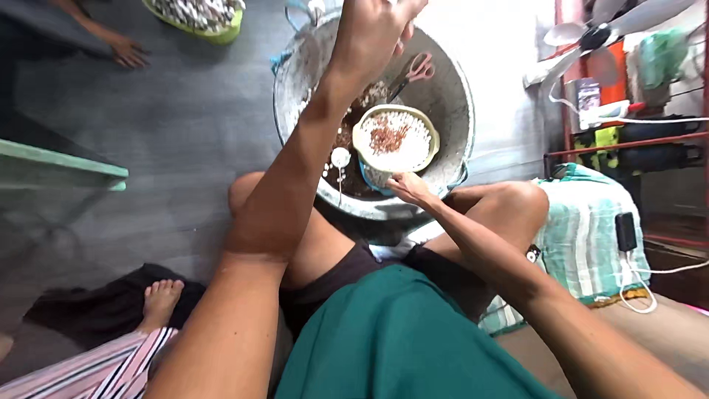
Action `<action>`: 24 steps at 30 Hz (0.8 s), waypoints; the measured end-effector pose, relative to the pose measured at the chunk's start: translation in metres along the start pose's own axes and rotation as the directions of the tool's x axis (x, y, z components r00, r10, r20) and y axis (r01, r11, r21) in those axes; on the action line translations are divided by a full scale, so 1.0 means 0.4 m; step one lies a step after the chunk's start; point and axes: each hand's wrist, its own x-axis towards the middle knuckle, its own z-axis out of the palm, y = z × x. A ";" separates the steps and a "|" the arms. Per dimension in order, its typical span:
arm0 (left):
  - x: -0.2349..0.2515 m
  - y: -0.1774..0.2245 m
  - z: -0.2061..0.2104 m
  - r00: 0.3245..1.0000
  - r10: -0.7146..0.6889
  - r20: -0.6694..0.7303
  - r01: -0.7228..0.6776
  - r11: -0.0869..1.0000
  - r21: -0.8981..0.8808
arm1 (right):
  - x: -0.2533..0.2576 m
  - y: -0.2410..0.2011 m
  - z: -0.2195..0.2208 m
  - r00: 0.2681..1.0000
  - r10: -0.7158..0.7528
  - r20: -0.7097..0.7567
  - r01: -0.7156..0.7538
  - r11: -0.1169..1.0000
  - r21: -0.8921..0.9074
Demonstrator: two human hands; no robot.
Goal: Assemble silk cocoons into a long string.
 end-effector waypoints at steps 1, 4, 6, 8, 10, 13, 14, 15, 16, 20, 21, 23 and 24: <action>0.001 -0.004 -0.001 0.999 0.027 0.021 -0.027 1.000 -0.006 | -0.017 -0.001 -0.062 0.995 -0.052 -0.086 0.066 0.984 0.166; -0.005 -0.027 0.010 0.997 0.075 0.020 -0.076 0.997 0.029 | -0.082 -0.031 -0.298 0.943 -0.231 -0.238 0.330 0.726 0.603; -0.004 -0.040 0.023 0.998 0.068 0.010 -0.068 0.995 0.070 | -0.099 -0.052 -0.444 0.875 -0.285 -0.392 0.485 0.522 0.702; 0.000 -0.056 0.036 0.998 0.060 0.015 -0.062 0.991 0.121 | -0.105 -0.072 -0.549 0.804 -0.306 -0.510 0.593 0.346 0.727; 0.006 -0.071 0.046 0.998 0.057 0.036 -0.063 0.981 0.182 | -0.095 -0.088 -0.604 0.746 -0.337 -0.574 0.651 0.191 0.735; 0.011 -0.087 0.062 0.999 0.034 0.040 -0.043 0.967 0.251 | -0.065 -0.108 -0.608 0.717 -0.374 -0.588 0.635 0.003 0.773; 0.014 -0.089 0.067 0.999 0.032 0.042 -0.042 0.963 0.265 | -0.054 -0.110 -0.598 0.718 -0.387 -0.578 0.608 -0.055 0.792; 0.019 -0.088 0.071 0.998 0.031 0.047 -0.043 0.958 0.284 | -0.042 -0.109 -0.587 0.728 -0.394 -0.560 0.574 -0.095 0.813; 0.022 -0.088 0.079 0.998 0.035 0.055 -0.050 0.953 0.300 | -0.035 -0.103 -0.579 0.749 -0.389 -0.536 0.540 -0.108 0.834; 0.026 -0.088 0.089 0.998 0.061 -0.002 -0.057 0.948 0.315 | -0.029 -0.089 -0.587 0.831 -0.343 -0.438 0.463 -0.010 0.886; 0.028 -0.091 0.087 0.998 0.061 -0.014 -0.054 0.953 0.299 | -0.028 -0.085 -0.590 0.838 -0.327 -0.436 0.459 -0.007 0.888; 0.030 -0.097 0.086 0.998 0.058 -0.021 -0.051 0.966 0.255 | -0.033 -0.073 -0.589 0.843 -0.307 -0.441 0.461 -0.009 0.887; 0.031 -0.098 0.085 0.998 0.056 -0.021 -0.050 0.970 0.238 | -0.034 -0.069 -0.590 0.848 -0.291 -0.442 0.457 -0.019 0.889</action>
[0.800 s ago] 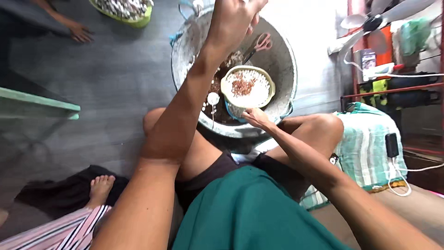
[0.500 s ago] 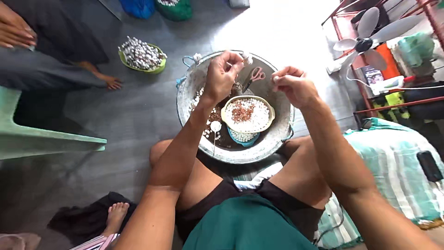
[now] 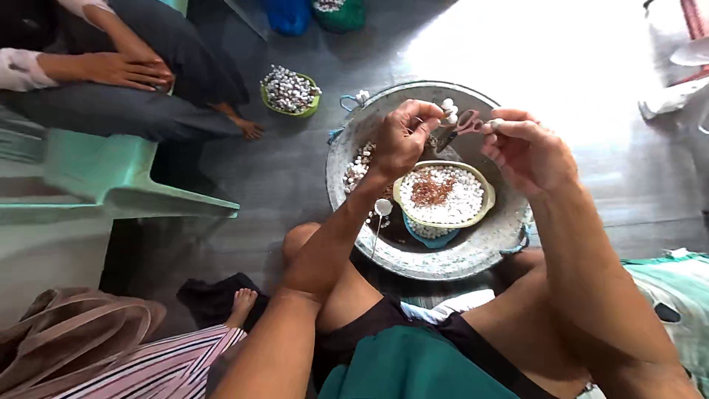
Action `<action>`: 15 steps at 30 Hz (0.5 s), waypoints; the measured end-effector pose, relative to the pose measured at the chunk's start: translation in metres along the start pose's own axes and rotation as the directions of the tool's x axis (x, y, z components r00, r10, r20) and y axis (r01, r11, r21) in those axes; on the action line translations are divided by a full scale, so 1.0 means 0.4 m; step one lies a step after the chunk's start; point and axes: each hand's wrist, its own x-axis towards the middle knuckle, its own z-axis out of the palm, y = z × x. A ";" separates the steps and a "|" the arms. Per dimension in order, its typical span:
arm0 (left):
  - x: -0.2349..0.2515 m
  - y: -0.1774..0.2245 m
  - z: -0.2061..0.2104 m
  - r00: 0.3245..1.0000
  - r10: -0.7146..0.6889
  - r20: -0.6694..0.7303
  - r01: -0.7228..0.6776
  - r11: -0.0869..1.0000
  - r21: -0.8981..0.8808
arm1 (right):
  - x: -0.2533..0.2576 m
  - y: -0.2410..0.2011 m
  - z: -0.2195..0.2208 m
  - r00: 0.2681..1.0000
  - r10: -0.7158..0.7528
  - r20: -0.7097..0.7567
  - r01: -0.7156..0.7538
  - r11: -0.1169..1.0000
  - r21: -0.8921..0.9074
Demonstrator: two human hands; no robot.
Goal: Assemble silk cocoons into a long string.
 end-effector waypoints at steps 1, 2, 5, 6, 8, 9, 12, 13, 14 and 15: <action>0.001 0.000 -0.003 1.000 -0.002 0.002 0.002 1.000 -0.009 | 0.000 -0.001 -0.001 1.000 0.005 -0.014 -0.004 1.000 0.021; 0.002 0.001 -0.006 1.000 -0.001 0.006 0.001 1.000 -0.014 | 0.001 -0.002 -0.004 1.000 0.009 -0.021 -0.008 0.999 0.042; 0.008 0.002 -0.015 0.999 0.040 0.006 -0.040 0.999 -0.023 | -0.001 -0.004 -0.007 0.999 0.011 -0.031 -0.008 0.995 0.104; 0.011 0.003 -0.018 0.999 0.054 0.004 -0.053 0.998 -0.014 | 0.002 -0.004 -0.007 0.999 0.003 -0.033 0.001 0.992 0.125; 0.013 0.002 -0.022 0.997 0.073 0.002 -0.073 0.997 0.023 | 0.012 0.000 -0.004 0.999 -0.017 -0.037 0.022 0.988 0.150; 0.013 0.002 -0.023 0.997 0.076 0.008 -0.077 0.996 0.052 | 0.014 0.001 -0.002 0.999 -0.016 -0.039 0.022 0.987 0.158; 0.007 0.002 -0.018 0.996 0.087 0.017 -0.088 0.986 0.144 | 0.017 0.009 0.003 1.000 -0.005 -0.003 0.006 0.977 0.212; 0.005 0.002 -0.015 0.995 0.094 0.018 -0.096 0.979 0.181 | 0.018 0.015 0.002 1.000 0.002 0.014 -0.005 0.973 0.233; 0.003 0.001 -0.012 0.994 0.105 0.017 -0.106 0.970 0.218 | 0.019 0.020 0.002 1.000 0.009 0.029 -0.016 0.967 0.255; 0.002 0.001 -0.009 0.993 0.120 0.015 -0.120 0.959 0.256 | 0.020 0.024 0.002 0.999 0.016 0.039 -0.026 0.961 0.277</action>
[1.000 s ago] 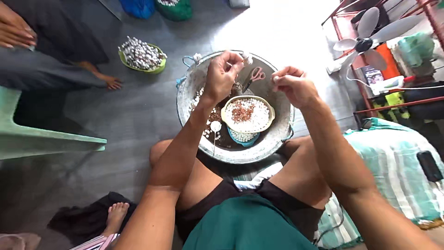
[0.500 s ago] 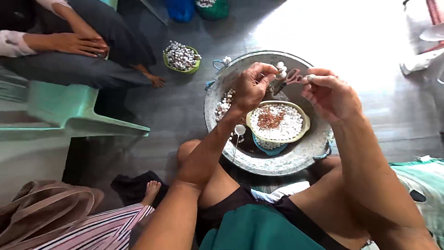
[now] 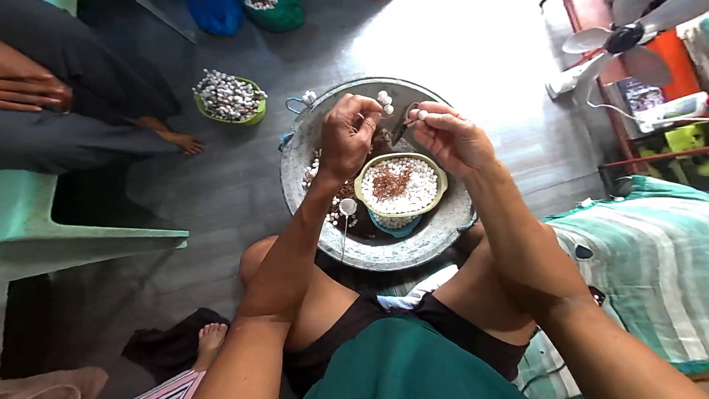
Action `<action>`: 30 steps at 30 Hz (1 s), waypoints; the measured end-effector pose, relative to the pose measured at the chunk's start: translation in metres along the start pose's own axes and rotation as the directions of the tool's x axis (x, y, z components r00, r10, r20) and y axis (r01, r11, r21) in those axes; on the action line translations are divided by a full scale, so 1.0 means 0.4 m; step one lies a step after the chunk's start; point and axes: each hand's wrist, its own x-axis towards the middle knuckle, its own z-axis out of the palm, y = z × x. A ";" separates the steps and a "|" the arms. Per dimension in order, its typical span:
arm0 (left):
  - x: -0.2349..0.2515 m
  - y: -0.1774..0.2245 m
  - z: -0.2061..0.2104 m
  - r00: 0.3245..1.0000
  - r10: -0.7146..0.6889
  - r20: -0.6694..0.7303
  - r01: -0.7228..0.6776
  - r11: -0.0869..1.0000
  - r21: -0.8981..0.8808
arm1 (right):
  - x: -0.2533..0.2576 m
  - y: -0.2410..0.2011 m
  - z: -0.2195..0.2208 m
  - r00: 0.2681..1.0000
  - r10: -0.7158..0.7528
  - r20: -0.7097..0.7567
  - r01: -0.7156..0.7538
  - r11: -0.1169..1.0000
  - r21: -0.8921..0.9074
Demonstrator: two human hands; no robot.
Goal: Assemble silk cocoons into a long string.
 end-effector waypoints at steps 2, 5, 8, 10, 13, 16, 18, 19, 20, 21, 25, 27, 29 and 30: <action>-0.002 0.005 0.008 1.000 0.022 -0.002 -0.021 0.997 0.068 | 0.000 0.004 -0.004 1.000 0.021 0.008 -0.022 0.999 0.041; 0.000 0.010 0.016 0.999 0.054 -0.009 -0.052 0.989 0.140 | 0.006 0.004 -0.010 0.999 0.033 0.038 -0.036 0.997 0.069; -0.003 0.007 0.021 0.998 0.067 -0.019 -0.063 0.984 0.164 | 0.002 0.006 -0.006 0.999 0.036 0.034 -0.038 0.996 0.078; -0.005 0.003 0.022 0.997 0.070 -0.022 -0.065 0.981 0.184 | 0.002 0.008 -0.002 0.998 0.037 0.041 -0.040 0.995 0.093; -0.007 -0.001 0.023 0.997 0.073 -0.026 -0.066 0.975 0.212 | 0.004 0.009 0.000 0.999 0.045 0.019 -0.047 0.990 0.129; -0.010 0.001 0.026 0.996 0.080 -0.027 -0.072 0.972 0.226 | 0.005 0.009 -0.004 0.999 0.029 0.025 -0.033 0.986 0.163; -0.012 0.005 0.029 0.995 0.094 -0.028 -0.085 0.969 0.232 | 0.002 0.008 0.001 1.000 0.025 0.010 -0.026 0.987 0.159; -0.014 0.007 0.030 0.995 0.098 -0.026 -0.090 0.968 0.233 | 0.001 0.008 0.003 1.000 0.027 0.003 -0.028 0.987 0.161; -0.014 0.009 0.032 0.994 0.107 -0.028 -0.098 0.968 0.230 | 0.001 0.009 0.003 1.000 0.031 0.001 -0.031 0.986 0.163; -0.015 0.009 0.034 0.993 0.115 -0.029 -0.105 0.967 0.232 | 0.003 0.011 0.002 0.999 0.033 0.002 -0.033 0.986 0.166; -0.016 0.013 0.038 0.993 0.117 -0.033 -0.105 0.963 0.246 | 0.005 0.012 0.001 0.999 0.046 0.001 -0.046 0.981 0.187; -0.016 0.013 0.038 0.992 0.119 -0.033 -0.107 0.962 0.249 | 0.004 0.012 0.002 0.999 0.042 0.003 -0.042 0.984 0.173; -0.017 0.012 0.038 0.991 0.125 -0.036 -0.112 0.961 0.253 | 0.002 0.014 0.002 0.999 0.033 0.003 -0.033 0.988 0.151; -0.018 0.013 0.039 0.991 0.127 -0.038 -0.114 0.960 0.257 | 0.001 0.015 0.002 1.000 0.028 0.005 -0.028 0.990 0.140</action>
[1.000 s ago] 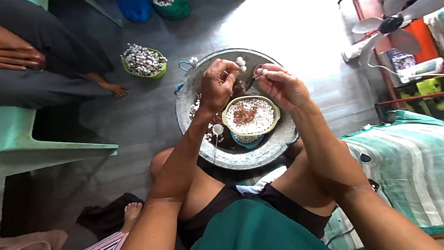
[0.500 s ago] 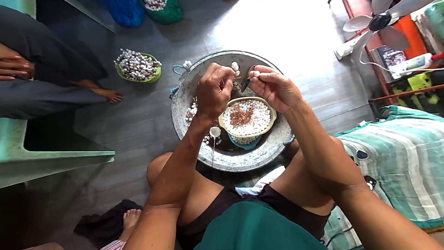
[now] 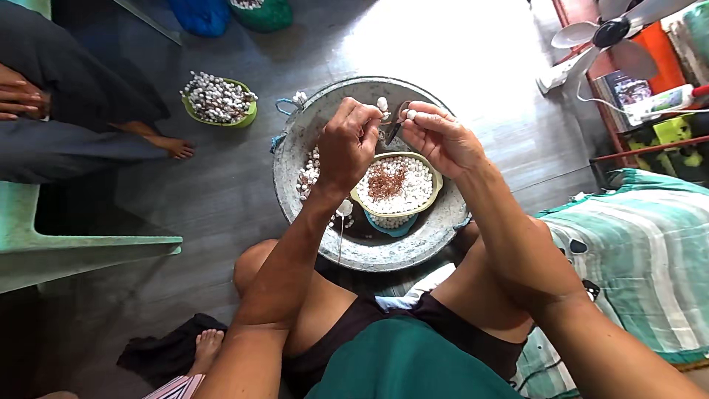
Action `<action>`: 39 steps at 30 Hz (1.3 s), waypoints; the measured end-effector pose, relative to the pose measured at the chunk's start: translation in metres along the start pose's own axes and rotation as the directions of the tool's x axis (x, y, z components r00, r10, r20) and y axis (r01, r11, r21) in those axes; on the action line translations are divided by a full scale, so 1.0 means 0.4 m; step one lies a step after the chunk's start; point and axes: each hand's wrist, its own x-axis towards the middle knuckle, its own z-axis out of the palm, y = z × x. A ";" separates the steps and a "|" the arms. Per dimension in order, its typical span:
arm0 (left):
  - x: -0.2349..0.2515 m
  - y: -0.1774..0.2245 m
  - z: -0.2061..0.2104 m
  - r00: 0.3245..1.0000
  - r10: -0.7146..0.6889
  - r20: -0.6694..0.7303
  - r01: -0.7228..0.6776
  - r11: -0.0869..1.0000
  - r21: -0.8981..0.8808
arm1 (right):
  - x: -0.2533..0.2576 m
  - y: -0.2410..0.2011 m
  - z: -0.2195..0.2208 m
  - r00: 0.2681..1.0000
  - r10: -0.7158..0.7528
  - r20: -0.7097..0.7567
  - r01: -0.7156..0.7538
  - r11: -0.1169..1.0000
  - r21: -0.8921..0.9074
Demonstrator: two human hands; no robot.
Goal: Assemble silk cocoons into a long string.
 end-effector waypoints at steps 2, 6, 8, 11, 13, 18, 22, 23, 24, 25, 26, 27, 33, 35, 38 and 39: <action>-0.002 0.002 0.001 1.000 0.002 -0.003 -0.002 1.000 0.012 | 0.000 0.002 -0.002 1.000 -0.011 0.013 0.011 1.000 -0.016; -0.005 0.003 0.006 1.000 0.018 -0.004 -0.018 0.999 0.046 | 0.002 0.004 0.001 0.999 -0.032 -0.006 0.032 0.998 -0.047; -0.005 0.004 0.008 1.000 0.023 0.002 -0.023 0.997 0.073 | 0.004 0.007 0.006 0.998 -0.066 -0.019 0.063 0.993 -0.099; -0.007 0.004 0.012 1.000 0.026 0.014 -0.027 0.995 0.095 | 0.001 0.013 0.015 0.993 -0.112 -0.022 0.105 0.971 -0.213; -0.009 0.004 0.014 1.000 0.025 0.008 -0.026 0.995 0.100 | 0.001 0.019 0.021 0.990 -0.134 -0.032 0.122 0.962 -0.242; -0.011 0.011 0.015 0.999 0.043 0.008 -0.044 0.989 0.141 | 0.002 0.032 0.026 0.987 -0.143 -0.071 0.120 0.957 -0.264; -0.011 0.014 0.015 0.999 0.043 0.026 -0.047 0.986 0.158 | 0.004 0.036 0.027 0.989 -0.136 -0.061 0.115 0.954 -0.276; -0.011 0.014 0.015 0.999 0.046 0.022 -0.049 0.986 0.162 | 0.005 0.037 0.027 0.989 -0.136 -0.062 0.114 0.953 -0.281; -0.010 0.014 0.017 0.999 0.050 0.016 -0.052 0.984 0.168 | 0.006 0.039 0.028 0.988 -0.137 -0.065 0.113 0.952 -0.284; -0.010 0.014 0.017 0.999 0.050 0.012 -0.051 0.983 0.175 | 0.007 0.040 0.027 0.988 -0.137 -0.065 0.113 0.953 -0.281; -0.009 0.014 0.018 0.999 0.049 0.008 -0.050 0.982 0.179 | 0.008 0.041 0.026 0.989 -0.138 -0.062 0.115 0.953 -0.280; -0.009 0.013 0.018 0.999 0.048 0.006 -0.048 0.982 0.181 | 0.008 0.041 0.025 0.989 -0.140 -0.058 0.118 0.953 -0.280; -0.006 0.010 0.015 0.999 0.054 0.002 -0.053 0.981 0.186 | 0.013 0.046 0.034 0.982 -0.176 -0.068 0.144 0.931 -0.336; -0.011 0.009 0.011 0.999 0.048 0.011 -0.049 0.981 0.188 | 0.013 0.052 0.037 0.982 -0.179 -0.066 0.145 0.925 -0.351; -0.005 0.013 0.012 0.999 0.046 0.002 -0.046 0.983 0.178 | 0.007 0.046 0.035 0.980 -0.191 -0.063 0.142 0.882 -0.450; -0.008 0.022 0.015 0.999 0.032 -0.007 -0.031 0.985 0.172 | -0.011 0.040 0.029 0.981 -0.182 -0.062 0.123 0.843 -0.524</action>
